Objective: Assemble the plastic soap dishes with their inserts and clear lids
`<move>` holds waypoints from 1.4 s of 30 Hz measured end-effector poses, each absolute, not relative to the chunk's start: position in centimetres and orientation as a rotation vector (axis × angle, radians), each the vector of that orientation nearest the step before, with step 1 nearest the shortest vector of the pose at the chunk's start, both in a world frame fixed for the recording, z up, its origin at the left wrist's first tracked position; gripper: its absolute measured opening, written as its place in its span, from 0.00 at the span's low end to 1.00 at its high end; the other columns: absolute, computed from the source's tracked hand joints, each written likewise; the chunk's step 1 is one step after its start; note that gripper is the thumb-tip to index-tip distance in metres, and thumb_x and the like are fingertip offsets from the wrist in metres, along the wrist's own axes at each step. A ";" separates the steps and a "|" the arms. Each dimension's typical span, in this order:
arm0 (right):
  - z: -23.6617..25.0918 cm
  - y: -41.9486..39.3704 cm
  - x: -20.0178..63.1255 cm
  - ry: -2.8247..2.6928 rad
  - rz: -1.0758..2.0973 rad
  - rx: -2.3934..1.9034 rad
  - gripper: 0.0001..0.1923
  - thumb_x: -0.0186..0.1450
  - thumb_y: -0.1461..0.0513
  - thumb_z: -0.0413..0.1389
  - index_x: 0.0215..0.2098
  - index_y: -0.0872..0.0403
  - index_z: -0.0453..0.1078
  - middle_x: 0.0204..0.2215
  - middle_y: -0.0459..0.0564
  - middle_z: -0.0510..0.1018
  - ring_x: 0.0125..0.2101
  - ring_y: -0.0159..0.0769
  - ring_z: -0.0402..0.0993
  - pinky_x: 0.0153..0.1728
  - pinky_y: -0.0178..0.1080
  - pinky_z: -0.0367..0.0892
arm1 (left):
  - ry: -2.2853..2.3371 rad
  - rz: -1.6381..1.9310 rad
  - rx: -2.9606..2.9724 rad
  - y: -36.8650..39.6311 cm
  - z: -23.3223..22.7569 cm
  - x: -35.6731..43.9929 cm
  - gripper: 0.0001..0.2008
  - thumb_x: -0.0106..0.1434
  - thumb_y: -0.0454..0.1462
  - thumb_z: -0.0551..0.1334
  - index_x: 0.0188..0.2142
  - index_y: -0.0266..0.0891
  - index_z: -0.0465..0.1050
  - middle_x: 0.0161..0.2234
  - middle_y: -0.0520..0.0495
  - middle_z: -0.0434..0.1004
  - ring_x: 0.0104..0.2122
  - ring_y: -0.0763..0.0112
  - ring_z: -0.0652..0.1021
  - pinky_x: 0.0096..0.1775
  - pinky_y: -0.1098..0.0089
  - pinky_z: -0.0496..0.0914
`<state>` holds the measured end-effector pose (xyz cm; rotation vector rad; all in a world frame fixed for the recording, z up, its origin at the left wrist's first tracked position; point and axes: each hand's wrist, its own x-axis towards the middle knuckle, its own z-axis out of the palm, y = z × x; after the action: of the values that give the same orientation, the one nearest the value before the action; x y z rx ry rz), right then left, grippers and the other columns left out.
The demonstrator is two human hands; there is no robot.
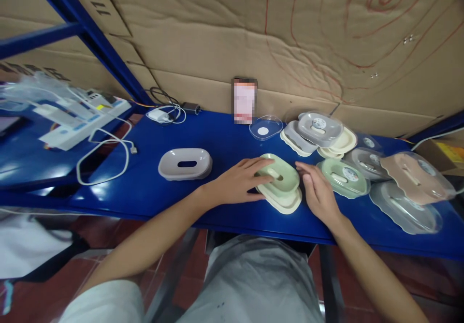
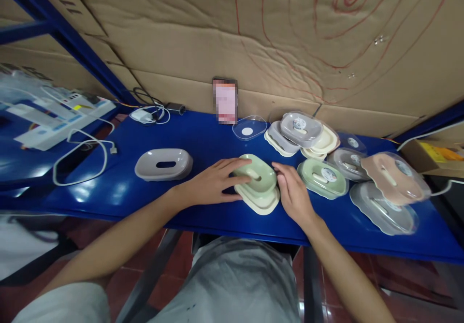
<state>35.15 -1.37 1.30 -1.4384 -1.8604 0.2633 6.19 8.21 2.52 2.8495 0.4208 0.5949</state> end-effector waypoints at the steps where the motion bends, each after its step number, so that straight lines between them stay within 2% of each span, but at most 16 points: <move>1: 1.3 -1.6 35.3 -1.917 0.220 -1.411 0.23 0.82 0.53 0.46 0.70 0.47 0.69 0.61 0.58 0.79 0.60 0.48 0.78 0.61 0.53 0.74 | 0.428 0.592 2.844 8.3 2.4 6.2 0.23 0.73 0.44 0.70 0.64 0.43 0.76 0.74 0.31 0.64 0.73 0.42 0.67 0.67 0.43 0.70; 3: 1.4 -2.0 35.3 -2.094 0.140 -1.352 0.26 0.81 0.51 0.51 0.74 0.46 0.65 0.69 0.58 0.73 0.69 0.52 0.70 0.66 0.57 0.70 | 0.439 0.594 2.834 8.3 2.2 6.3 0.22 0.73 0.45 0.69 0.64 0.44 0.76 0.72 0.32 0.67 0.72 0.42 0.69 0.67 0.43 0.71; 5: 1.3 -2.8 34.9 -2.266 0.059 -1.296 0.30 0.78 0.50 0.57 0.75 0.45 0.62 0.71 0.57 0.71 0.72 0.55 0.65 0.69 0.61 0.65 | 0.440 0.601 2.835 8.3 2.1 6.3 0.22 0.74 0.44 0.68 0.65 0.45 0.76 0.72 0.32 0.66 0.72 0.42 0.68 0.67 0.42 0.70; 10: 0.9 -5.5 33.0 -2.318 -0.119 -1.273 0.26 0.78 0.59 0.60 0.72 0.48 0.66 0.61 0.55 0.82 0.63 0.48 0.77 0.68 0.57 0.65 | 0.459 0.601 2.802 8.2 2.2 6.6 0.24 0.74 0.44 0.68 0.66 0.43 0.73 0.74 0.31 0.63 0.72 0.44 0.68 0.70 0.44 0.67; 15: 0.3 -8.2 32.3 -2.279 -0.117 -1.385 0.29 0.76 0.54 0.63 0.72 0.48 0.67 0.60 0.56 0.82 0.63 0.51 0.78 0.64 0.57 0.67 | 0.411 0.522 2.753 7.9 2.1 7.0 0.21 0.76 0.45 0.66 0.64 0.45 0.76 0.73 0.32 0.65 0.72 0.46 0.69 0.70 0.44 0.67; 20: -0.2 -8.8 32.5 -2.234 -0.095 -1.392 0.25 0.77 0.59 0.61 0.71 0.46 0.67 0.60 0.54 0.83 0.64 0.50 0.77 0.65 0.58 0.69 | 0.375 0.544 2.707 8.2 2.1 7.2 0.24 0.74 0.49 0.67 0.65 0.44 0.76 0.71 0.32 0.68 0.69 0.46 0.71 0.69 0.45 0.68; 26: -0.8 -8.2 32.5 -2.131 0.011 -1.419 0.23 0.77 0.61 0.59 0.69 0.48 0.69 0.64 0.56 0.79 0.69 0.51 0.71 0.69 0.62 0.69 | 0.905 0.568 2.815 12.0 3.0 9.3 0.28 0.81 0.50 0.55 0.71 0.35 0.68 0.72 0.29 0.66 0.69 0.40 0.70 0.65 0.43 0.69; 30: -0.8 -8.3 32.5 -2.099 0.026 -1.456 0.21 0.77 0.61 0.59 0.68 0.49 0.69 0.65 0.57 0.78 0.69 0.52 0.71 0.69 0.63 0.70 | 1.234 0.488 2.820 15.2 3.6 11.7 0.26 0.81 0.45 0.55 0.71 0.34 0.66 0.73 0.30 0.65 0.70 0.42 0.69 0.65 0.46 0.68; 32: -0.7 -8.3 32.5 -2.101 0.018 -1.464 0.22 0.78 0.61 0.58 0.69 0.48 0.69 0.64 0.56 0.78 0.69 0.53 0.71 0.70 0.65 0.69 | 1.295 0.453 2.808 16.3 3.5 12.5 0.23 0.79 0.41 0.58 0.68 0.35 0.69 0.69 0.30 0.71 0.67 0.44 0.72 0.64 0.48 0.69; 35: -0.4 -8.4 32.4 -2.106 0.016 -1.474 0.22 0.78 0.61 0.56 0.69 0.48 0.68 0.65 0.56 0.78 0.70 0.54 0.69 0.71 0.66 0.67 | 1.280 0.383 2.803 16.9 3.1 13.0 0.15 0.76 0.37 0.60 0.58 0.36 0.77 0.57 0.33 0.81 0.58 0.48 0.79 0.59 0.51 0.72; 37: -0.3 -8.3 32.3 -2.109 0.012 -1.484 0.21 0.78 0.61 0.56 0.69 0.48 0.69 0.65 0.56 0.78 0.71 0.54 0.69 0.71 0.67 0.65 | 1.262 0.350 2.801 16.6 2.8 12.9 0.11 0.76 0.35 0.60 0.54 0.36 0.78 0.52 0.35 0.82 0.54 0.50 0.81 0.56 0.53 0.73; 42: -0.5 -8.2 32.2 -2.092 0.003 -1.506 0.21 0.79 0.61 0.54 0.68 0.48 0.70 0.64 0.56 0.78 0.71 0.54 0.68 0.72 0.67 0.63 | 1.259 0.344 2.784 15.4 2.4 12.2 0.11 0.76 0.33 0.60 0.54 0.38 0.77 0.51 0.38 0.82 0.53 0.53 0.81 0.54 0.55 0.74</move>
<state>32.16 -8.20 -0.47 -1.5062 -2.0922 0.0028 12.18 15.40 2.36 2.7843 1.2591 0.3444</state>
